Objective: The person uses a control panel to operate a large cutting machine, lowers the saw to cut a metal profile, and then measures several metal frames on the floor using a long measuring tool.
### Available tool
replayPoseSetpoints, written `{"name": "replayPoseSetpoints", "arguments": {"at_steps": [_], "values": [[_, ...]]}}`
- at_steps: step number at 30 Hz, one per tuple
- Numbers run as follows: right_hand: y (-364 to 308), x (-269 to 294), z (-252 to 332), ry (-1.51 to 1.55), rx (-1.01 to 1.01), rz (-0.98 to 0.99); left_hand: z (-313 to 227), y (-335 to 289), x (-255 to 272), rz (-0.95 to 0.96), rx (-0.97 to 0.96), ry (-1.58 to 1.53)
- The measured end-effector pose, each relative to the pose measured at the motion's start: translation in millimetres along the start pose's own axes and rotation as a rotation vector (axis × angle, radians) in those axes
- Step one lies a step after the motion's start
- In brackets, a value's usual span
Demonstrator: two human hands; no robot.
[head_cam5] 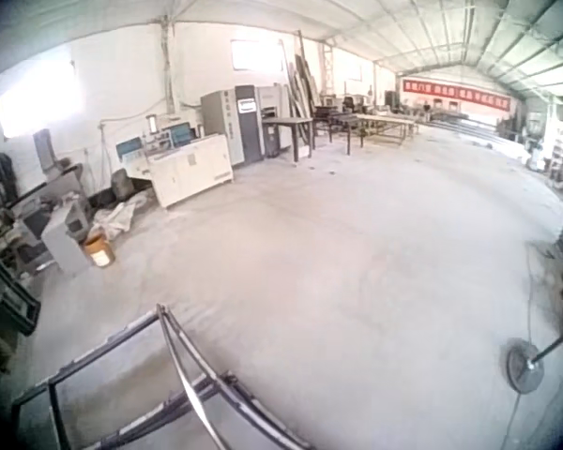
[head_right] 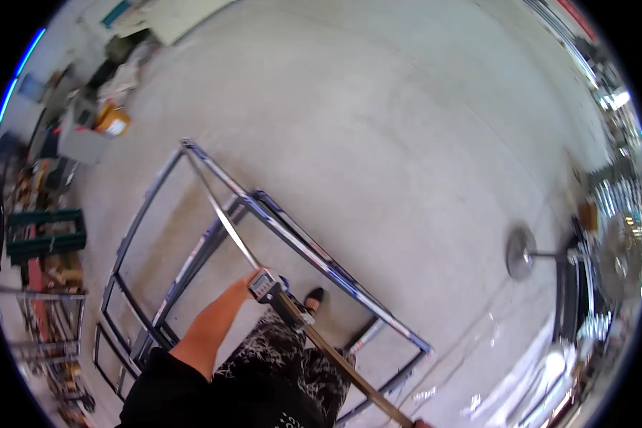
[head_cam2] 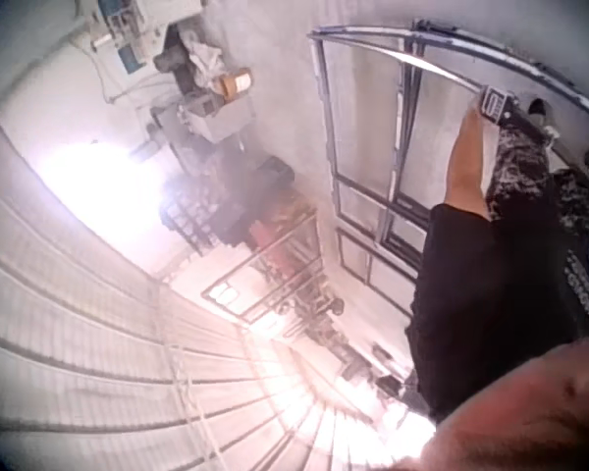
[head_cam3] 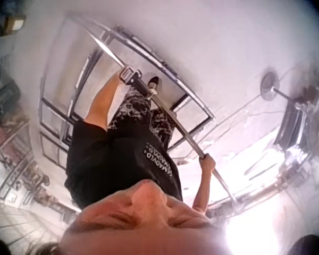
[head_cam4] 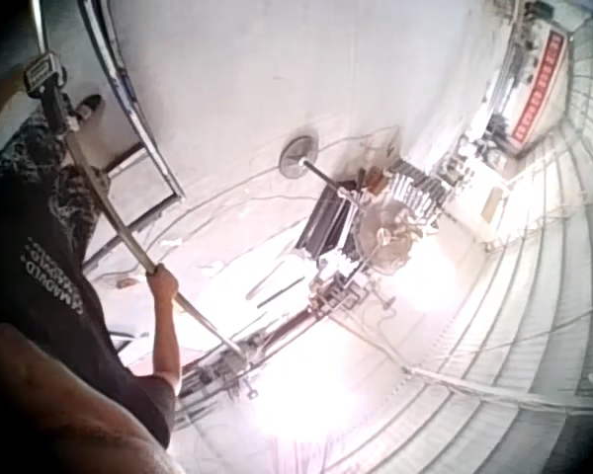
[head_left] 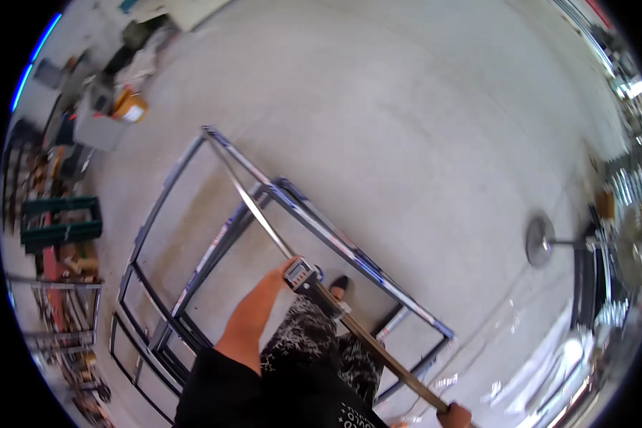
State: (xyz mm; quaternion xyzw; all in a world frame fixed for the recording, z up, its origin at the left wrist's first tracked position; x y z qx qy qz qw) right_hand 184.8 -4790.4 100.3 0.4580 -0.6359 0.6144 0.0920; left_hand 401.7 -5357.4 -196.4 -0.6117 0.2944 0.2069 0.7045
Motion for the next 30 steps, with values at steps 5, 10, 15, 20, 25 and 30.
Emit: {"name": "replayPoseSetpoints", "arguments": {"at_steps": [5,10,15,20,25,30], "values": [[29,33,21,-0.022,0.078,-0.081,57,-21,-90,0.002,0.162,-0.027],[58,27,15,-0.001,0.056,-0.022,149,7,-149,0.010,0.158,0.023],[108,-6,15,0.114,0.140,0.033,225,44,-185,-0.021,0.102,0.032],[187,-55,4,0.241,0.285,0.058,278,126,-159,-0.181,-0.166,0.097],[255,-99,4,0.272,0.412,0.100,246,167,-74,-0.799,-0.346,0.481],[307,-147,6,0.313,0.369,0.156,230,232,-55,-0.750,-0.441,-0.009]]}}
Point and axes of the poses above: each hand's wrist, its own y-axis towards the middle knuckle, its own x-axis out of the back of the hand, z = x × y, the point moved 6 cm from there along y, towards the middle knuckle, and after that the axes turned 4 degrees about y, right-handed, at the moved point
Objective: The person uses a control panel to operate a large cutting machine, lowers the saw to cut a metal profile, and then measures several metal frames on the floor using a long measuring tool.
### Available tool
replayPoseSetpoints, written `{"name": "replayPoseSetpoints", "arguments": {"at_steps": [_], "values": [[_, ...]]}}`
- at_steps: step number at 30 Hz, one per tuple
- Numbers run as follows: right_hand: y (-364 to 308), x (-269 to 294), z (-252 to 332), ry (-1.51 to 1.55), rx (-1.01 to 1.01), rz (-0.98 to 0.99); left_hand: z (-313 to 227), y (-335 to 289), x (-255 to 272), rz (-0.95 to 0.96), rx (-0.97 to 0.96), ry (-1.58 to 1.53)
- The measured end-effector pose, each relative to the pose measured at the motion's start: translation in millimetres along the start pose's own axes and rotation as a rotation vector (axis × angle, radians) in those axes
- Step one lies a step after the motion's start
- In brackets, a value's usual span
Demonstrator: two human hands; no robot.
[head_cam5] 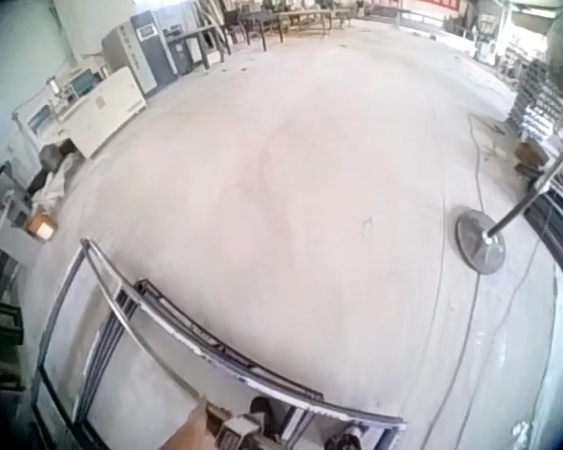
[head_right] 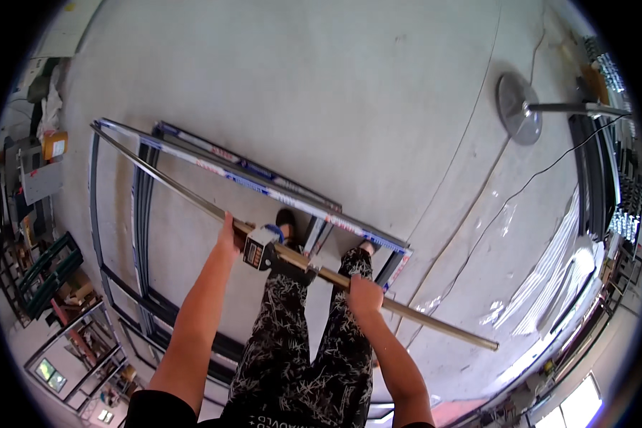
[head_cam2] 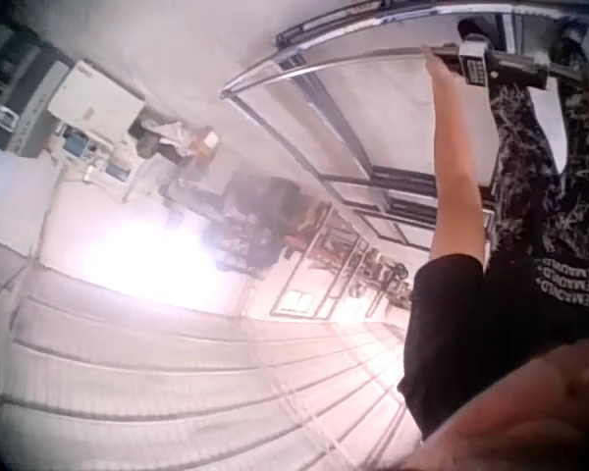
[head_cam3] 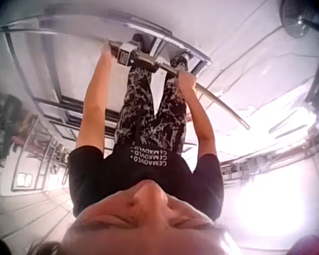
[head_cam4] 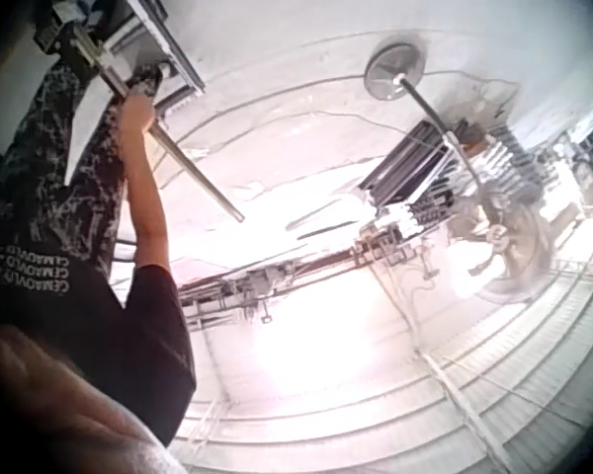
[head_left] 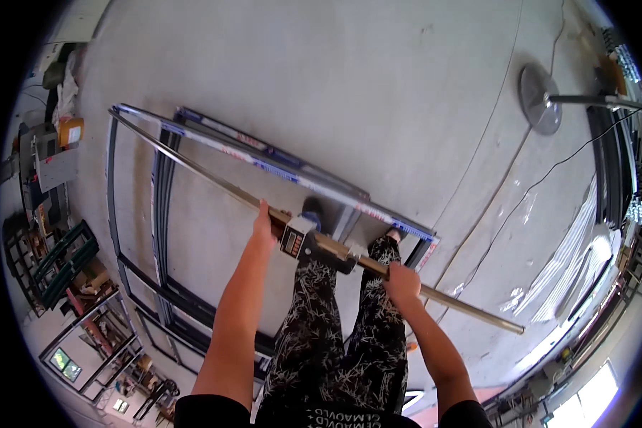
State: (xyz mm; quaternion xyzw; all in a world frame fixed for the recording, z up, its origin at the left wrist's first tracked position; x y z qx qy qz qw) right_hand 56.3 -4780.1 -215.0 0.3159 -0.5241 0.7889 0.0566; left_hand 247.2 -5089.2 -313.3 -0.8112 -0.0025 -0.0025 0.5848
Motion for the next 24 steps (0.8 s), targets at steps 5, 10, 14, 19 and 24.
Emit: {"name": "replayPoseSetpoints", "arguments": {"at_steps": [5,10,14,19,24], "values": [[62,-42,-38,-0.004,0.023,0.009,46,56,-19,-0.191,0.060,-0.028],[93,-34,38,-0.003,0.302,-0.237,61,107,-7,-0.175,0.043,-0.013],[148,-89,76,-0.050,0.421,-0.317,85,142,-17,-0.200,0.041,-0.015],[197,-132,75,-0.021,0.274,-0.150,103,180,-16,-0.219,0.077,-0.015],[200,-138,33,-0.026,0.271,-0.101,86,207,-5,-0.208,-0.074,0.092]]}}
Point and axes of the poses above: each hand's wrist, its own y-axis towards the middle knuckle, its own x-axis out of the back of the hand, z = x × y, the point moved 6 cm from there along y, towards the middle knuckle, and after that the axes turned 4 degrees about y, right-handed, at the moved point
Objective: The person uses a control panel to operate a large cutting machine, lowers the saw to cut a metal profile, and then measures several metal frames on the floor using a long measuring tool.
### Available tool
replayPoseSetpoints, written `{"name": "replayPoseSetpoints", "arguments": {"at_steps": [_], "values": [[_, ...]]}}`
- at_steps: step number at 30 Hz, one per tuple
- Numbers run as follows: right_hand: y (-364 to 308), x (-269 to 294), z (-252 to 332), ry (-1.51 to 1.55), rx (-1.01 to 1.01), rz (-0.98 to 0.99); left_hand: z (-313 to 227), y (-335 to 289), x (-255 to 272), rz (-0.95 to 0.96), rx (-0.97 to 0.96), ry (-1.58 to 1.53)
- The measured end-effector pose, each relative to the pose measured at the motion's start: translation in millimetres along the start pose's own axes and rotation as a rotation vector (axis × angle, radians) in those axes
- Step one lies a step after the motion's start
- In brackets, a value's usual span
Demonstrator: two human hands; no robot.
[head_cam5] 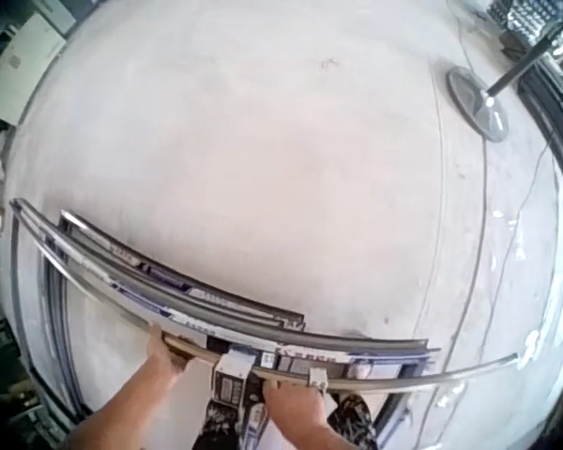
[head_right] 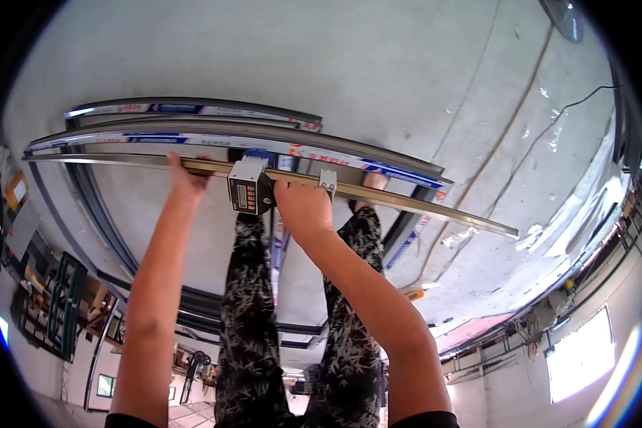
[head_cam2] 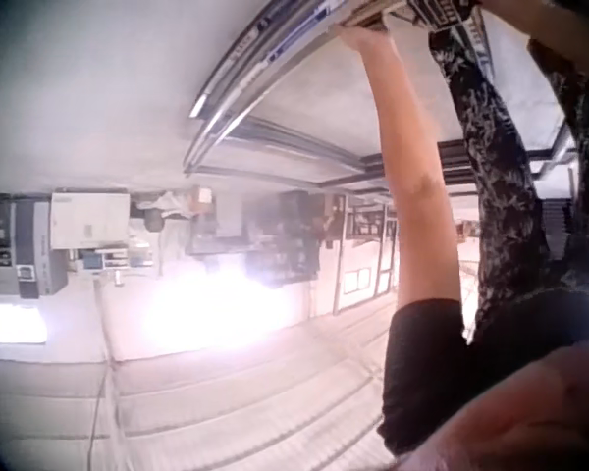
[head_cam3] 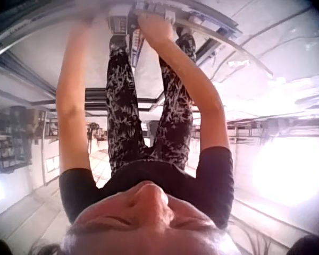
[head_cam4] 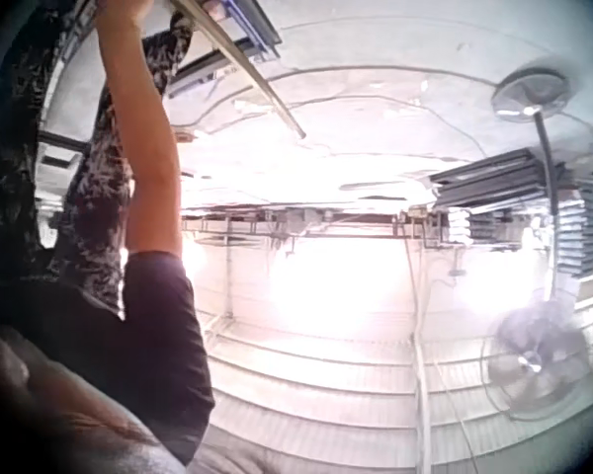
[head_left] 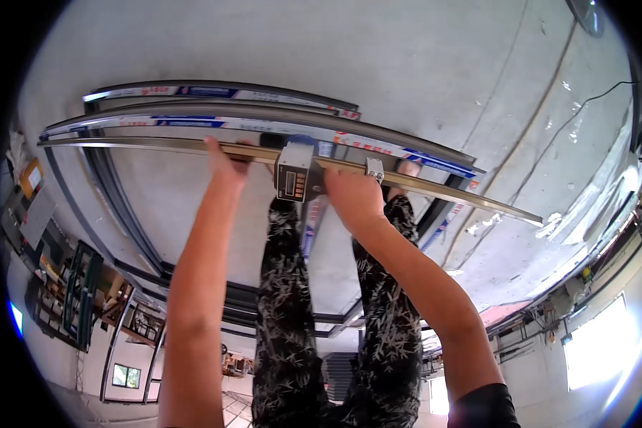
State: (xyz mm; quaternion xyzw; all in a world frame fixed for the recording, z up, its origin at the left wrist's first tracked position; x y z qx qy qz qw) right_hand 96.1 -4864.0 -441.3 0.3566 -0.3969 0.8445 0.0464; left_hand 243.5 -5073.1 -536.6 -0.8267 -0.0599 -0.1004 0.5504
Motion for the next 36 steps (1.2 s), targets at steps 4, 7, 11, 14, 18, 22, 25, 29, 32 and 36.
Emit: {"name": "replayPoseSetpoints", "arguments": {"at_steps": [4,7,11,14,18,22,25,29,32,36], "values": [[-33,9,-68,-0.053,-0.052,0.044,-14,-2,-12,0.032,-0.024,0.036],[-61,23,-119,-0.013,-0.153,0.143,-21,-6,-15,-0.029,-0.011,0.033],[-86,29,-162,0.024,-0.179,0.153,-17,-19,-23,-0.083,-0.023,0.083],[-94,27,-169,0.035,-0.180,0.134,-20,-17,-16,-0.081,-0.019,0.091],[-99,15,-175,0.003,-0.148,0.163,-15,-17,-12,-0.142,-0.023,0.115],[-101,16,-194,0.027,-0.212,0.128,-17,-2,-12,-0.101,-0.035,0.104],[-112,16,-226,-0.014,-0.276,0.212,-19,-2,-18,-0.086,-0.043,0.125],[-149,20,-286,-0.030,-0.361,0.214,-13,-5,-21,-0.123,-0.024,0.106],[-165,29,-311,-0.046,-0.316,0.155,-15,-5,-23,-0.108,-0.015,0.141],[-164,29,-313,-0.060,-0.292,0.169,-17,-2,-22,-0.112,-0.037,0.161]]}}
Point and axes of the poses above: each hand's wrist, its own y-axis towards the middle knuckle, its own x-axis out of the back of the hand, z = x × y, the point moved 6 cm from there along y, towards the middle knuckle, and after that the axes turned 4 degrees about y, right-handed, at the moved point
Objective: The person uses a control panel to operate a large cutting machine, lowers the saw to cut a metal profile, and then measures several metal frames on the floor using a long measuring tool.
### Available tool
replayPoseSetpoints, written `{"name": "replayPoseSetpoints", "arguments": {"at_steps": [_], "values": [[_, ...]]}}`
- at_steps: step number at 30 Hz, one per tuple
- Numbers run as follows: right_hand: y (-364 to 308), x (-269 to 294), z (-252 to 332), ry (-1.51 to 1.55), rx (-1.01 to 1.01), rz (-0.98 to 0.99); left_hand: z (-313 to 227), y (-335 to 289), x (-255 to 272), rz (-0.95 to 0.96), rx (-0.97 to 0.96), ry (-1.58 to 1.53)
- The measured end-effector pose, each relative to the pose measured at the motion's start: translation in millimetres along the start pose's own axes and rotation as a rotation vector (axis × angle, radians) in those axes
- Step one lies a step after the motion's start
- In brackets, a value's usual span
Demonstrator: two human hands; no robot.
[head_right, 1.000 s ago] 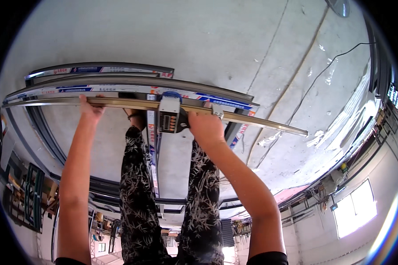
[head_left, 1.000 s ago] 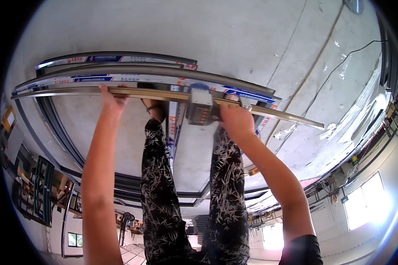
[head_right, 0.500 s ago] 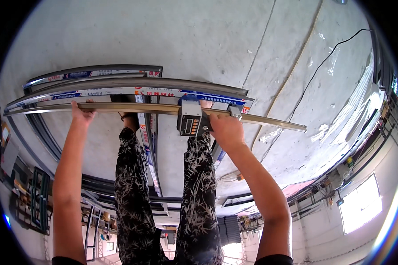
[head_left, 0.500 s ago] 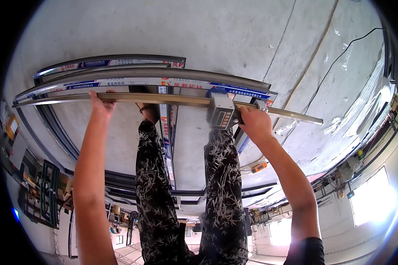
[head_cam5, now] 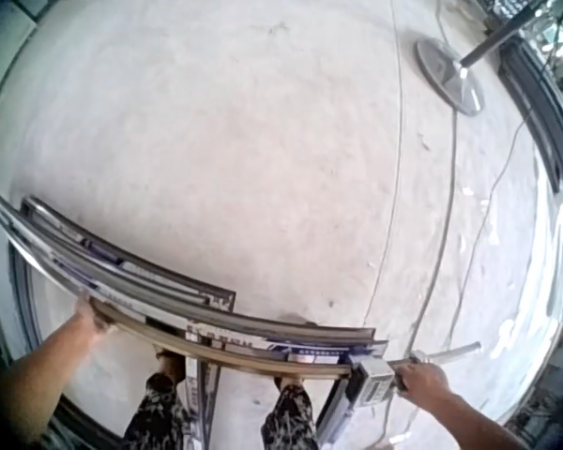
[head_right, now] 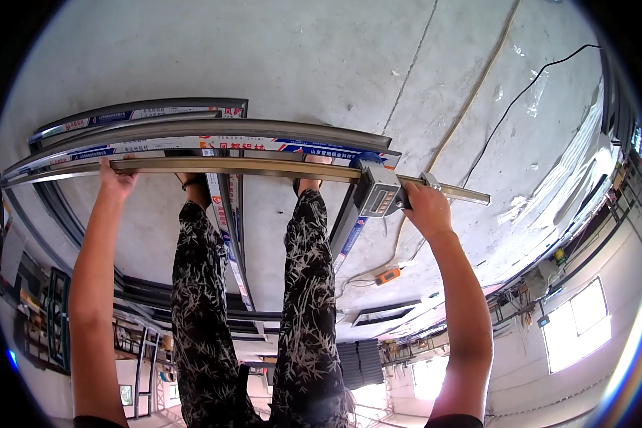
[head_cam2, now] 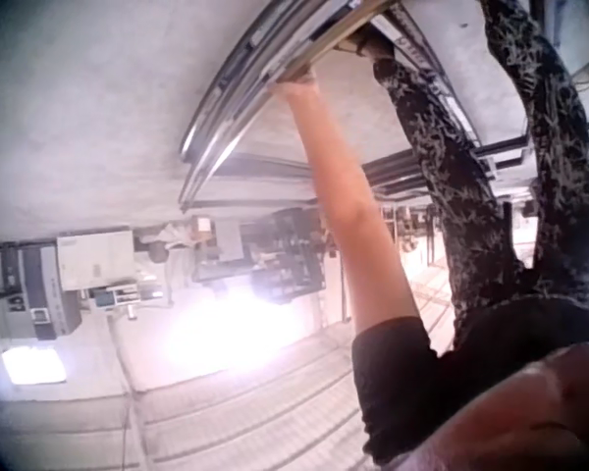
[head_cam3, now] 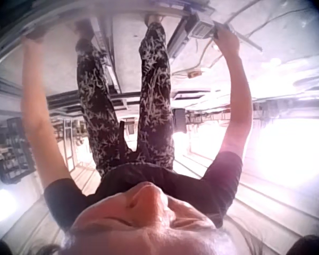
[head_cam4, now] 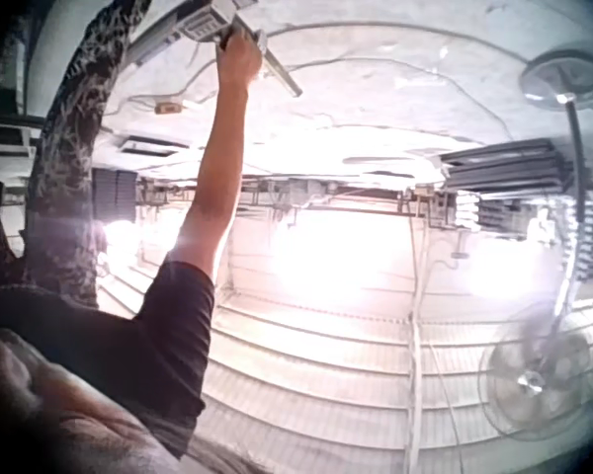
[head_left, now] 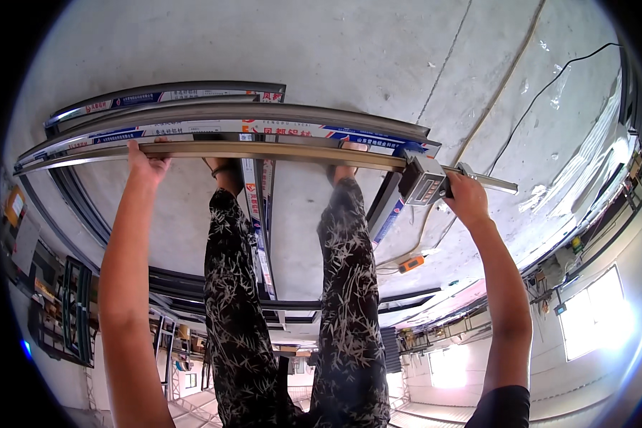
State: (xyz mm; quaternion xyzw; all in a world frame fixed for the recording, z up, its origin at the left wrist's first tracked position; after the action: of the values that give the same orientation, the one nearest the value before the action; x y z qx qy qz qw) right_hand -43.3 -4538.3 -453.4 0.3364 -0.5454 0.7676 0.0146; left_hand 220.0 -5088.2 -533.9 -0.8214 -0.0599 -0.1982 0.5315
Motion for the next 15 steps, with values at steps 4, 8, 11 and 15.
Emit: {"name": "replayPoseSetpoints", "arguments": {"at_steps": [4,8,11,15], "values": [[0,0,1,0.050,0.043,-0.031,-2,6,4,-0.003,0.022,0.017],[1,-1,2,0.056,0.051,-0.017,-7,6,6,0.002,0.016,0.043],[0,0,-1,0.044,0.042,-0.020,-5,-1,5,0.002,0.055,0.046],[-2,1,-1,0.065,0.037,-0.026,-5,-4,-1,0.003,0.046,0.083]]}}
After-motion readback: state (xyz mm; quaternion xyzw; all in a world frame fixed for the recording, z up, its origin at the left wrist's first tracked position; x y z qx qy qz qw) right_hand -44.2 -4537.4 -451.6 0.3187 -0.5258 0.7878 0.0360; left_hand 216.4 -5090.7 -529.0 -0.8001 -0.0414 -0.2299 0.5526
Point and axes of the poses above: each hand's wrist, its own y-axis towards the middle knuckle, its own x-axis out of the back of the hand, z = x × y, the point moved 6 cm from there along y, towards the middle knuckle, and after that the axes turned 4 degrees about y, right-handed, at the moved point
